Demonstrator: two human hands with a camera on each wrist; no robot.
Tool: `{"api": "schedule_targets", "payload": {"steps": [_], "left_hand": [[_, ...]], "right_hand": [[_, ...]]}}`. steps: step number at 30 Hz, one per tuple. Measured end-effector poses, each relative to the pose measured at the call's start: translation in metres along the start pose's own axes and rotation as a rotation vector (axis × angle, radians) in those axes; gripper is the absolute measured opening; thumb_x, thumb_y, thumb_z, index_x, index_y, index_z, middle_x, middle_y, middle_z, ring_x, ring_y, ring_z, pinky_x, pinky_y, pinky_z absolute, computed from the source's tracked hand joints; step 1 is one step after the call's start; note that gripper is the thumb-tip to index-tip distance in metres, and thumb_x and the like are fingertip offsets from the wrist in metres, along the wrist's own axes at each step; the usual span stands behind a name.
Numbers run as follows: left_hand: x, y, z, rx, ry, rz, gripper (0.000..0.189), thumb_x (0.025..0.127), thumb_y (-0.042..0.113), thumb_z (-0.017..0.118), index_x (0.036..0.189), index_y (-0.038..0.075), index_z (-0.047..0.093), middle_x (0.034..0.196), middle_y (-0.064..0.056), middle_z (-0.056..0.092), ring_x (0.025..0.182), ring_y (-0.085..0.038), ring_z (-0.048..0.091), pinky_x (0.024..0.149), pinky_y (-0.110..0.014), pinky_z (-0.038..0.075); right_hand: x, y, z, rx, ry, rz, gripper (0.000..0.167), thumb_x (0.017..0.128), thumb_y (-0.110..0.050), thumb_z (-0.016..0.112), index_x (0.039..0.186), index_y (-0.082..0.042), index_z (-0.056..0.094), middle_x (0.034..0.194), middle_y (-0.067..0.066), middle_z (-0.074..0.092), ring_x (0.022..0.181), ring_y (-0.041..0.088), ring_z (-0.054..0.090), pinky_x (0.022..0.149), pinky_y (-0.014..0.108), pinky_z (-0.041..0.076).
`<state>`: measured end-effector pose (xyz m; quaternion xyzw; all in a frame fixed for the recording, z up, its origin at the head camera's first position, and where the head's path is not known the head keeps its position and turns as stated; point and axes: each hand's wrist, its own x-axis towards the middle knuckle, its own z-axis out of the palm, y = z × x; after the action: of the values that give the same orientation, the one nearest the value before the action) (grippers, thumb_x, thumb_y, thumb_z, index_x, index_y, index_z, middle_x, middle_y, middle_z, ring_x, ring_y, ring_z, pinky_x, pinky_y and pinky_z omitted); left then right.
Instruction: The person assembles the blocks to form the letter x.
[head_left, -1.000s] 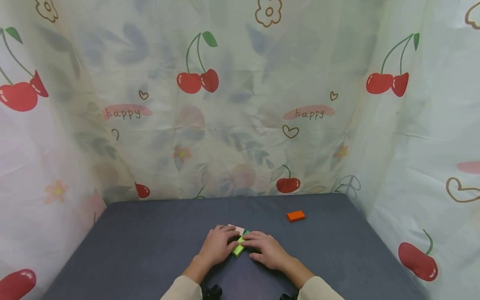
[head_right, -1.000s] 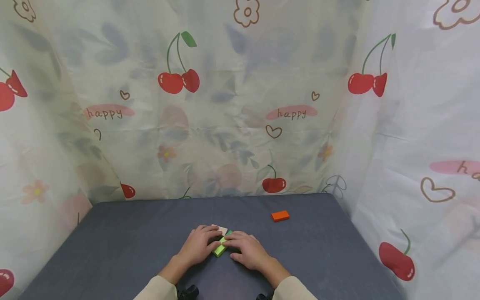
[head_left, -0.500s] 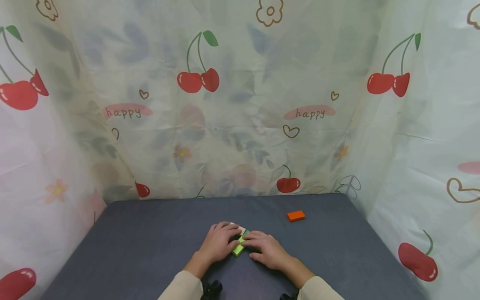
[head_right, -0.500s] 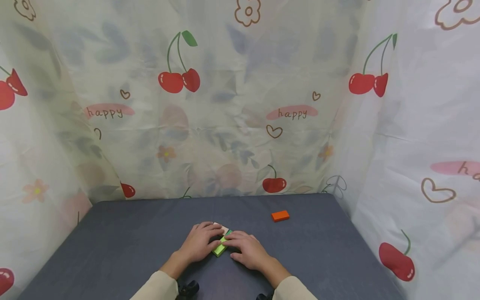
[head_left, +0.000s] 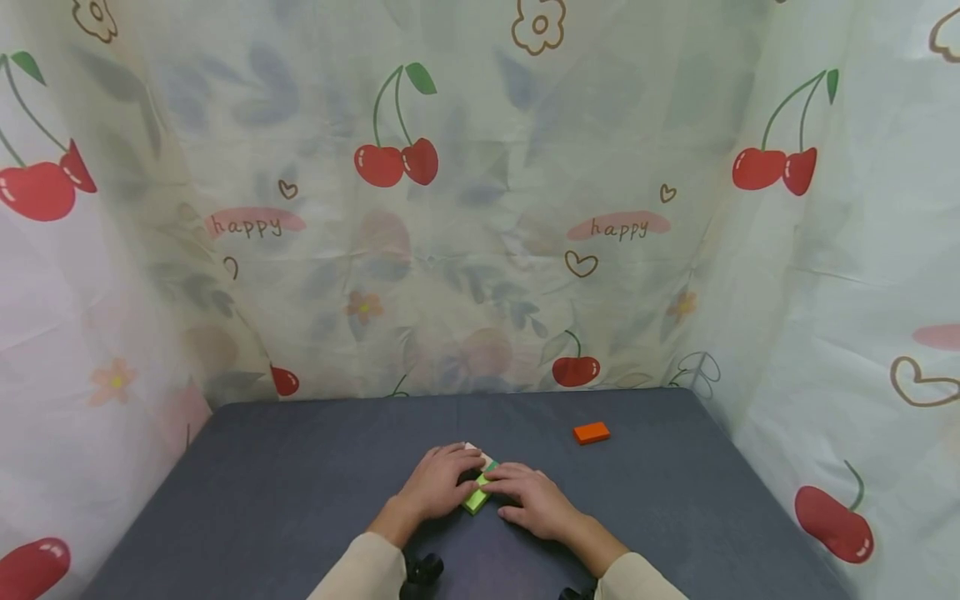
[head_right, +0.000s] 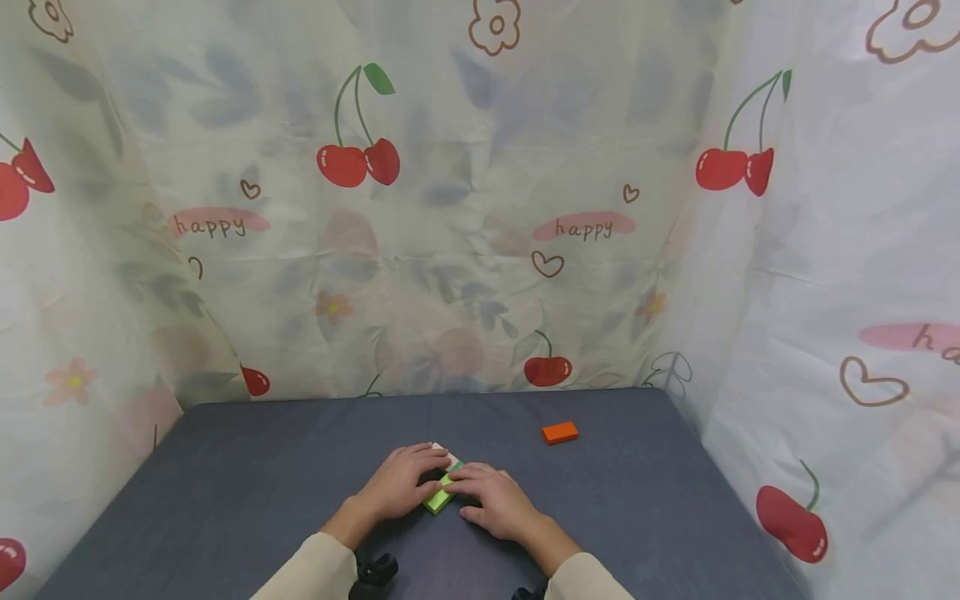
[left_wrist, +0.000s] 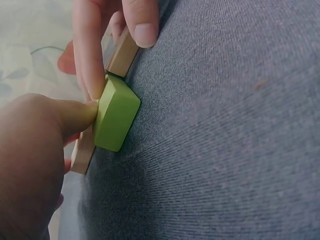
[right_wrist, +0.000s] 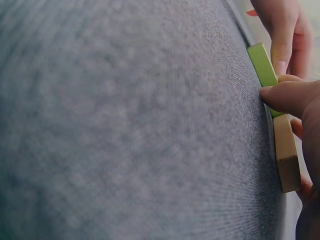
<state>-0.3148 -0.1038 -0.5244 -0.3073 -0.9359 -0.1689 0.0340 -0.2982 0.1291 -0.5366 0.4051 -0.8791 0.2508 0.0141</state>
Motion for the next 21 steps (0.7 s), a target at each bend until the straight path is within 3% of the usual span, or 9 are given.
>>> {"api": "schedule_targets", "payload": {"steps": [21], "left_hand": [[-0.003,-0.0005,-0.0009,-0.022,-0.003,0.004,0.039,0.097,0.032,0.059,0.135,0.022,0.061,0.141,0.004,0.053,0.136,-0.029,0.039,0.107,-0.053,0.029]], "right_hand": [[0.0018,-0.0019,-0.0004,-0.01,-0.006,0.009,0.04,0.09,-0.019,0.069,0.13,-0.023,0.064,0.138,-0.004,0.054,0.133,0.019,0.042,0.098,0.058,0.037]]}}
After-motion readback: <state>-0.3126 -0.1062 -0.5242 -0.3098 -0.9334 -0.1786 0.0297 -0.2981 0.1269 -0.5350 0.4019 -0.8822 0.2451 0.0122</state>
